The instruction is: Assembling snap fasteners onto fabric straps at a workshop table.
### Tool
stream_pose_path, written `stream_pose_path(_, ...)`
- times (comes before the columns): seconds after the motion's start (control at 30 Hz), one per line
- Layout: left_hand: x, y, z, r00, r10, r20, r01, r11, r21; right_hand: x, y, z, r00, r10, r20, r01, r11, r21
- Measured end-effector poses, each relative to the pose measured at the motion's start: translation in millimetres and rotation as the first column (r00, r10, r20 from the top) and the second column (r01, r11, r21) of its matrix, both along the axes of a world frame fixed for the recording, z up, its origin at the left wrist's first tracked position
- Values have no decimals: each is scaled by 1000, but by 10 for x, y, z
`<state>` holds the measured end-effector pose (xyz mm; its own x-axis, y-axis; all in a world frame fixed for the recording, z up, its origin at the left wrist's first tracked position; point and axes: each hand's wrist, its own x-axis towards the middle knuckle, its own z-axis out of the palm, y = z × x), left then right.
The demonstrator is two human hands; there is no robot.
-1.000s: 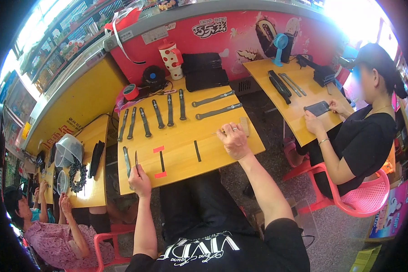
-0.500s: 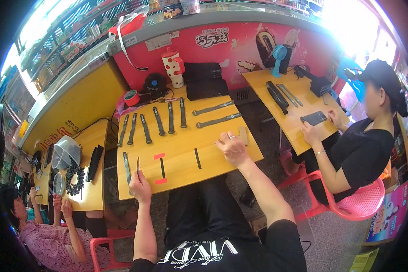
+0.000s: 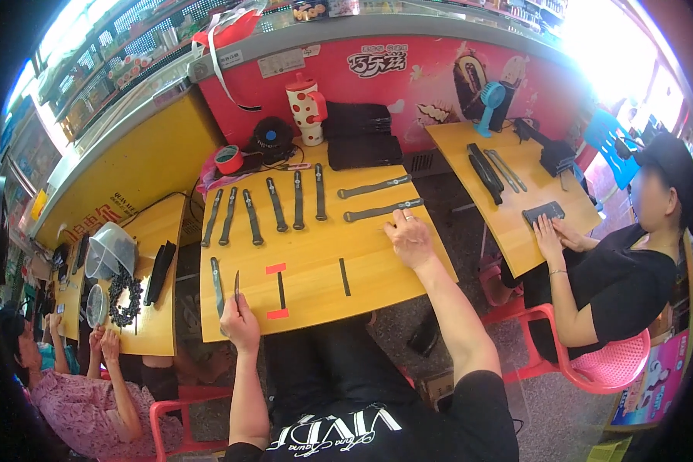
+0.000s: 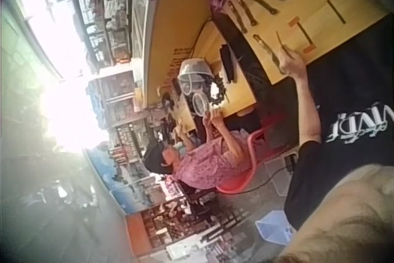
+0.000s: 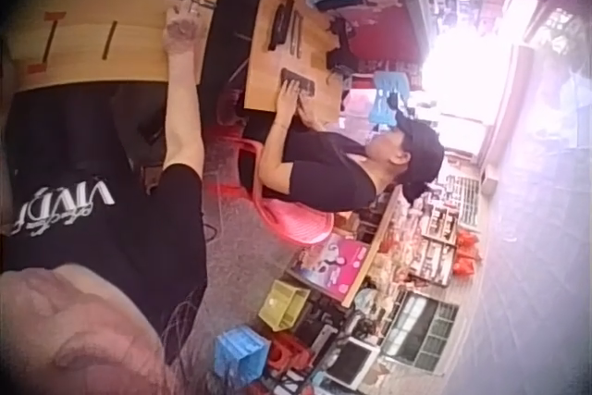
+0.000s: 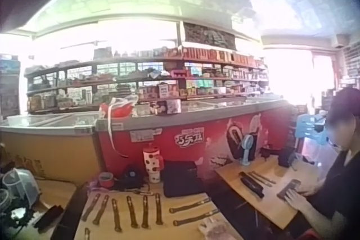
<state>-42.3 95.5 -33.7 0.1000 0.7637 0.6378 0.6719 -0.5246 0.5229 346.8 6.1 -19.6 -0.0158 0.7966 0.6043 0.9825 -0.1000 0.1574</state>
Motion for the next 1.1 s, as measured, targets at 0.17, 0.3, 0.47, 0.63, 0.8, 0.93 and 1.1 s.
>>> stream_pose_path(0.17,-82,1,25,994,-90,-67,87,995,-44,-531,-152,217,910,146,-387,-90,983,159)
stream_pose_path(0.3,-27,-300,471,961,-219,-171,215,976,-42,-1499,-414,712,516,408,-753,-349,903,251)
stream_pose_path(0.47,172,-622,987,699,-671,-248,639,741,-207,-1805,-571,859,440,536,-720,-600,772,208)
stream_pose_path(0.63,22,-482,1013,652,-757,-46,693,620,-368,-1612,-694,835,395,464,-793,-457,848,268)
stream_pose_path(0.8,-177,-240,929,669,-542,508,703,238,-670,-1397,-769,706,296,347,-890,-271,924,269)
stream_pose_path(0.93,-81,-151,785,728,-233,645,683,165,-711,-1369,-656,549,104,319,-942,-203,934,293)
stream_pose_path(1.1,95,2,601,635,57,771,747,212,-631,-1232,-399,390,-454,98,-885,-36,991,128)
